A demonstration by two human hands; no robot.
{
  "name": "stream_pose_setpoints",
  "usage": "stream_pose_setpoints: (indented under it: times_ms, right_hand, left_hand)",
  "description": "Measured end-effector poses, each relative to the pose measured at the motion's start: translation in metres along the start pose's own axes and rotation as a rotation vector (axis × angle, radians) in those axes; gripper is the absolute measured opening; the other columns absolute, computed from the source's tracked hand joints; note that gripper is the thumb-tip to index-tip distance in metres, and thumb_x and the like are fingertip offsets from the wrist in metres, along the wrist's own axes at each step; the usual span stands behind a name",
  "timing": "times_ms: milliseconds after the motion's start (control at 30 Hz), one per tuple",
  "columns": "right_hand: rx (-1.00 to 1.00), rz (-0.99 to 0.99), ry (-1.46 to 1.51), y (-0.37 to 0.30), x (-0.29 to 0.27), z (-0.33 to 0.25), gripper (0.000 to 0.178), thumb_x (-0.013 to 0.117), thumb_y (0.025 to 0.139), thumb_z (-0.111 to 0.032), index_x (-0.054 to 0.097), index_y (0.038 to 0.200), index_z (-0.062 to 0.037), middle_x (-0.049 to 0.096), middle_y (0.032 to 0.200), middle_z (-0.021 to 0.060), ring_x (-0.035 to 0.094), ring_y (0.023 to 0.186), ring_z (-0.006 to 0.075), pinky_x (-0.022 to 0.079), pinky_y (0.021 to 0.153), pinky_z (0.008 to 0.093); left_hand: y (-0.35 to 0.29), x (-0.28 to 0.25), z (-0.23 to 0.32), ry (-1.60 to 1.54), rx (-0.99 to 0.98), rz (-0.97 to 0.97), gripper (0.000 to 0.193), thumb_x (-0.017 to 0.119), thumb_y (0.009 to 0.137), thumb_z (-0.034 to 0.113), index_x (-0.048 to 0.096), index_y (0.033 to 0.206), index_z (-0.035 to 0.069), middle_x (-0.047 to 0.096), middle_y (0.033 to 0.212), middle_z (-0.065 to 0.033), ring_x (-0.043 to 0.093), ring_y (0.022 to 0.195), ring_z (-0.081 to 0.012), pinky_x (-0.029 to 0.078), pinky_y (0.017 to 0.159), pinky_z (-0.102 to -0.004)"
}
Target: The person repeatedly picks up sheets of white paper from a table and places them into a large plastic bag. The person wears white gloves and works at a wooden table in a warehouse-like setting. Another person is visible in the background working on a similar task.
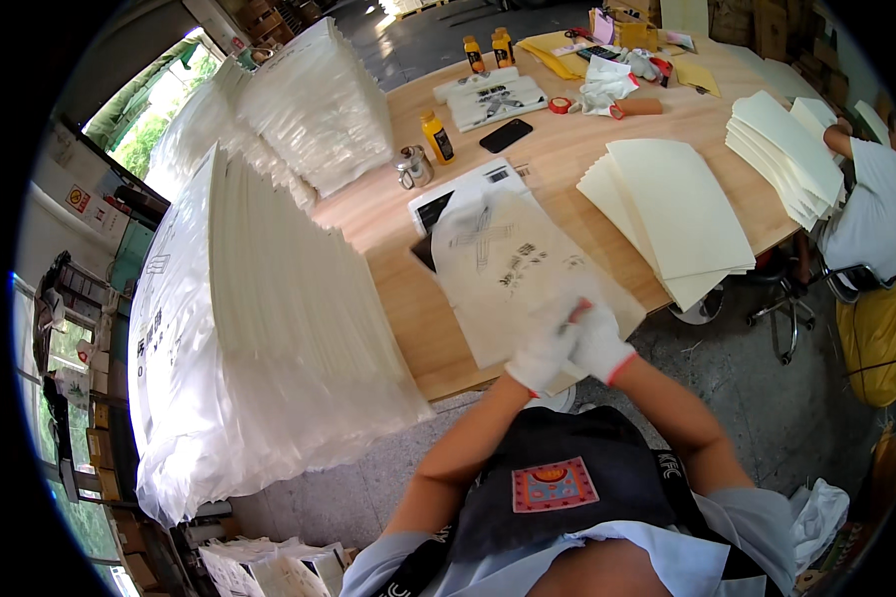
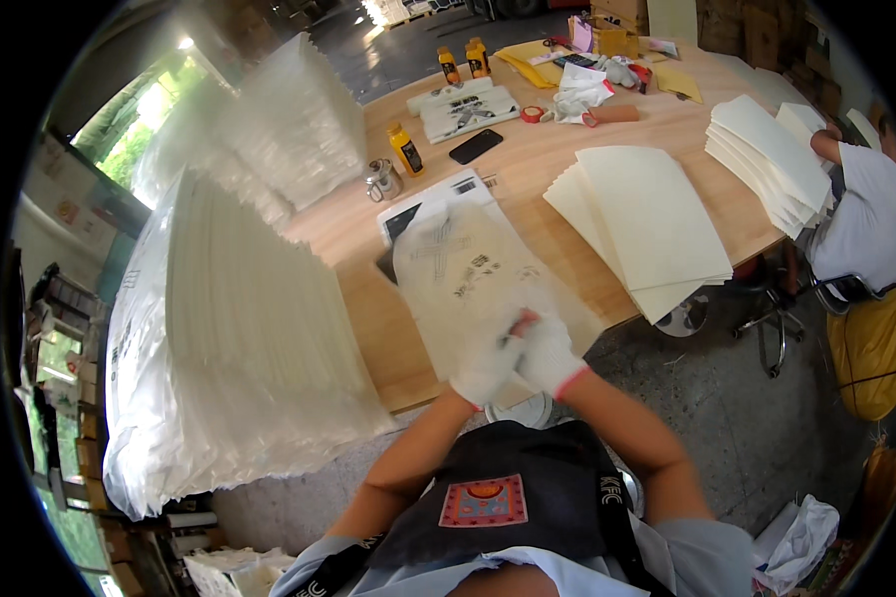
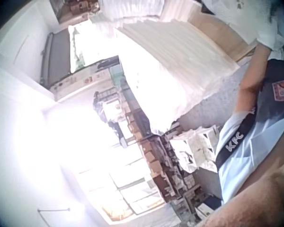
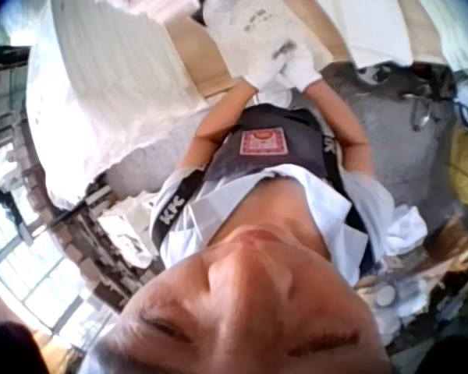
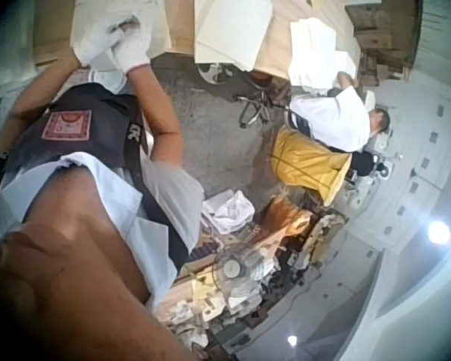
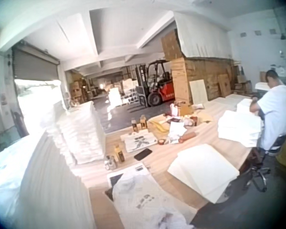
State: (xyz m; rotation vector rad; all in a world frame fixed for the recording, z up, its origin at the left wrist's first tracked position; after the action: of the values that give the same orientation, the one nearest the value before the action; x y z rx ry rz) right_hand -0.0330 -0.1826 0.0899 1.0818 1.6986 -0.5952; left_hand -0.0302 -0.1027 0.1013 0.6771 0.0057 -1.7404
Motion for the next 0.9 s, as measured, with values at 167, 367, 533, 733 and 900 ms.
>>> stream_pose_setpoints:
  times_ms: [167, 367, 533, 733, 900]
  right_hand:
    - [0.017, 0.504, -0.058, -0.072, -0.016, 0.007, 0.039, 0.062, 0.075, -0.022, 0.058, 0.112, -0.0088, 0.060, 0.101, 0.0112, 0.056, 0.092, 0.0291, 0.042, 0.082, 0.0395]
    - [0.415, -0.089, -0.229, -0.060, 0.004, 0.060, 0.016, 0.051, 0.082, -0.024, 0.055, 0.090, -0.0097, 0.065, 0.074, 0.0098, 0.063, 0.063, 0.0284, 0.048, 0.056, 0.0417]
    - [0.104, -0.255, -0.396, -0.078, 0.011, 0.024, 0.014, 0.053, 0.078, -0.019, 0.061, 0.074, -0.0081, 0.064, 0.063, 0.0106, 0.065, 0.057, 0.0270, 0.050, 0.049, 0.0395]
    - [0.253, -0.889, -0.108, -0.145, 0.010, 0.000, 0.031, 0.045, 0.085, -0.033, 0.067, 0.086, -0.0109, 0.068, 0.087, 0.0163, 0.066, 0.079, 0.0354, 0.052, 0.067, 0.0444]
    - [0.062, -0.432, -0.250, -0.090, 0.006, -0.003, 0.024, 0.048, 0.082, -0.026, 0.067, 0.079, -0.0113, 0.066, 0.069, 0.0131, 0.065, 0.059, 0.0302, 0.052, 0.056, 0.0436]
  left_hand:
    - [-0.061, -0.008, -0.010, 0.120, -0.136, -0.065, 0.019, 0.061, 0.075, 0.006, 0.065, 0.093, 0.012, 0.065, 0.081, -0.0086, 0.063, 0.068, -0.0249, 0.049, 0.060, -0.0344]
    - [-0.118, -0.026, -0.042, 0.539, 0.183, 0.062, 0.013, 0.068, 0.071, 0.011, 0.060, 0.081, 0.010, 0.059, 0.076, -0.0071, 0.054, 0.062, -0.0279, 0.044, 0.057, -0.0352]
    - [-0.194, -0.082, -0.130, 0.329, -0.612, 0.628, 0.023, 0.072, 0.073, 0.012, 0.050, 0.073, 0.007, 0.051, 0.069, -0.0062, 0.046, 0.058, -0.0187, 0.039, 0.055, -0.0315]
    - [-0.239, -0.070, -0.032, 0.021, -0.576, 0.258, 0.022, 0.070, 0.072, 0.010, 0.048, 0.069, 0.008, 0.046, 0.060, -0.0022, 0.046, 0.054, -0.0142, 0.039, 0.051, -0.0291]
    - [-0.172, -0.071, -0.032, 0.368, -0.374, 0.317, 0.023, 0.069, 0.067, 0.008, 0.047, 0.074, 0.008, 0.051, 0.067, -0.0074, 0.054, 0.059, -0.0267, 0.044, 0.053, -0.0368]
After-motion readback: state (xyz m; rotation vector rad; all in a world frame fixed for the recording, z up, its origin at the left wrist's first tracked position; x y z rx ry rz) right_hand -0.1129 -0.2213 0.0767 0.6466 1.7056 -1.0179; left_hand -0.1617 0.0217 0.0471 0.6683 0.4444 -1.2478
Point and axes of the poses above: each hand's wrist, its own y-axis towards the middle knuckle, its own x-axis out of the palm, z = x × y, the point moved 6 cm from there along y, towards the middle knuckle
